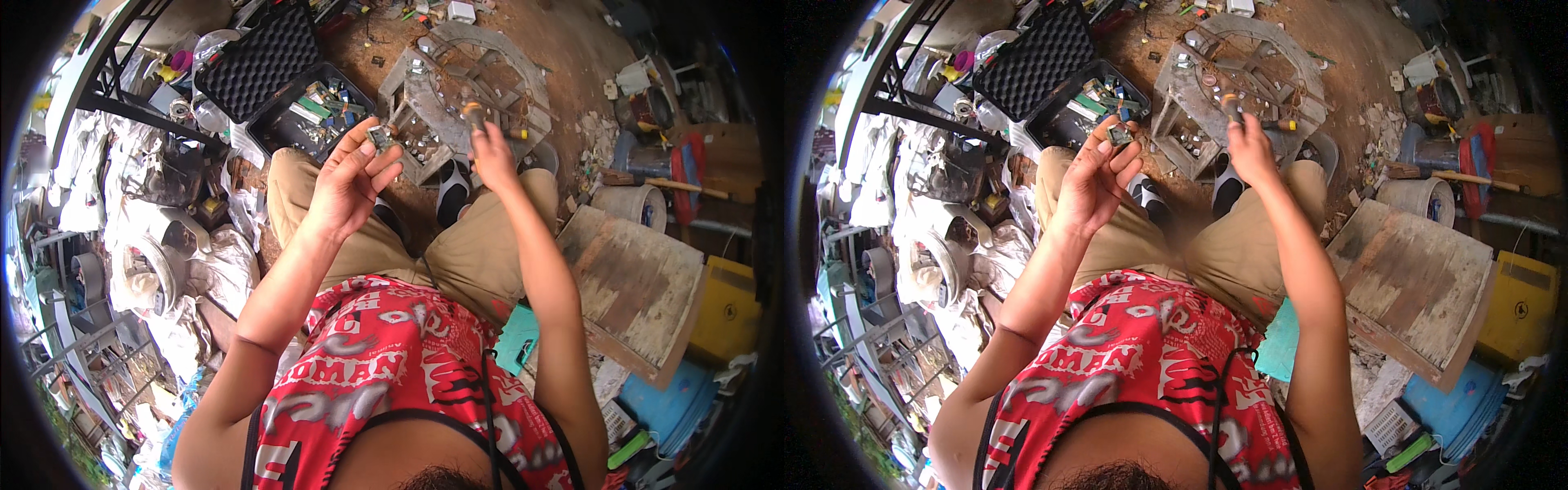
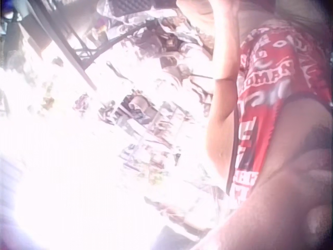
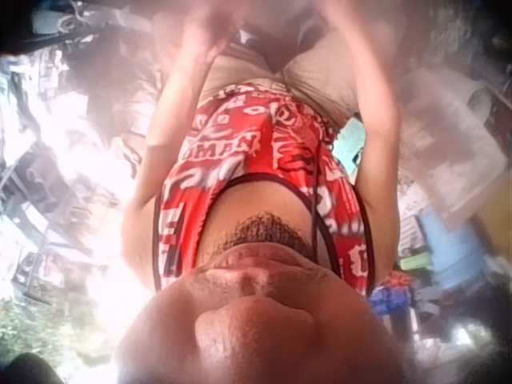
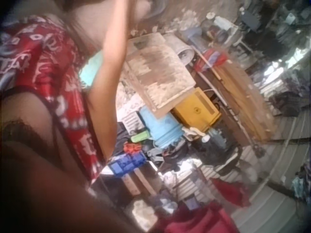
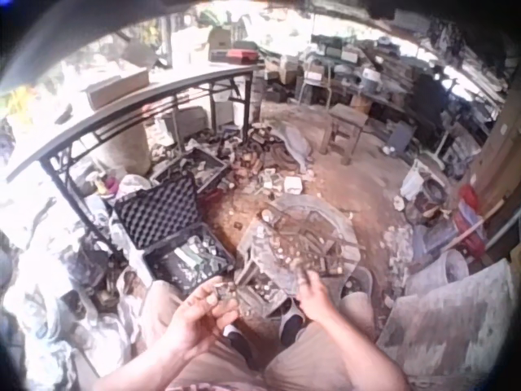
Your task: The person uses a screwdriver and pliers to dismantle a circuit board, removing small electronic components and screws.
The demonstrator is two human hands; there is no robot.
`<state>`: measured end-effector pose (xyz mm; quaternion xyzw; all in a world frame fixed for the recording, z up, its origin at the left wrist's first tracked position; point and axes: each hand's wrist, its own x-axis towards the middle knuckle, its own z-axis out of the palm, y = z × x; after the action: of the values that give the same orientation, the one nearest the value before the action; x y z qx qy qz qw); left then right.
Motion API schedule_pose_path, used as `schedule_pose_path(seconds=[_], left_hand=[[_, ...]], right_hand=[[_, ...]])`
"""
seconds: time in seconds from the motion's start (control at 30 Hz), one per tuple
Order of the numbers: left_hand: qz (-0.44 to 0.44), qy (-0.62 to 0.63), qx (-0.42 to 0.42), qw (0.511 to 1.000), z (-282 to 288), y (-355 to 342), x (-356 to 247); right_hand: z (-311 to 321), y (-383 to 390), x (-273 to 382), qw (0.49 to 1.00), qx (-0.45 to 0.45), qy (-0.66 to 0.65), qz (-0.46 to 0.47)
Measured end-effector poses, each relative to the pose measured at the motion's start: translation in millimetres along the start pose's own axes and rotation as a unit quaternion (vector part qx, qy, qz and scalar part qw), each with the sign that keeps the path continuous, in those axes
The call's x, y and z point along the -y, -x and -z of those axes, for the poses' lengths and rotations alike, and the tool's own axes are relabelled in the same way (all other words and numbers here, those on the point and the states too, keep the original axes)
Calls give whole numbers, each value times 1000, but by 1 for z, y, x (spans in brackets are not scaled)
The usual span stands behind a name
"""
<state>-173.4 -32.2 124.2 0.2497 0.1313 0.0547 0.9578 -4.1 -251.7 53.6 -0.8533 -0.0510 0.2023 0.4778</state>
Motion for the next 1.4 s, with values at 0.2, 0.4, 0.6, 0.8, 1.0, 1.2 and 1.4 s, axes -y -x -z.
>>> schedule_pose_path(seconds=[0.2,0.4,0.6,0.8,1.0,1.2,1.4], left_hand=[[-13,1,45,999,-2,-2,4],[-39,-80,45,995,-13,1,7],[-89,-185,31,978,-16,6,5],[-113,-222,29,968,-16,12,5],[-130,-246,49,959,-17,12,6],[-145,-286,86,943,-14,12,8],[-116,-286,25,951,-26,14,14]], right_hand=[[30,96,33,954,139,-255,75],[18,134,67,910,-44,235,340],[33,140,81,844,-94,360,387],[26,143,84,832,-84,377,397],[25,140,83,833,-84,368,404],[24,137,82,817,-95,388,415],[24,132,78,816,-103,390,413]])
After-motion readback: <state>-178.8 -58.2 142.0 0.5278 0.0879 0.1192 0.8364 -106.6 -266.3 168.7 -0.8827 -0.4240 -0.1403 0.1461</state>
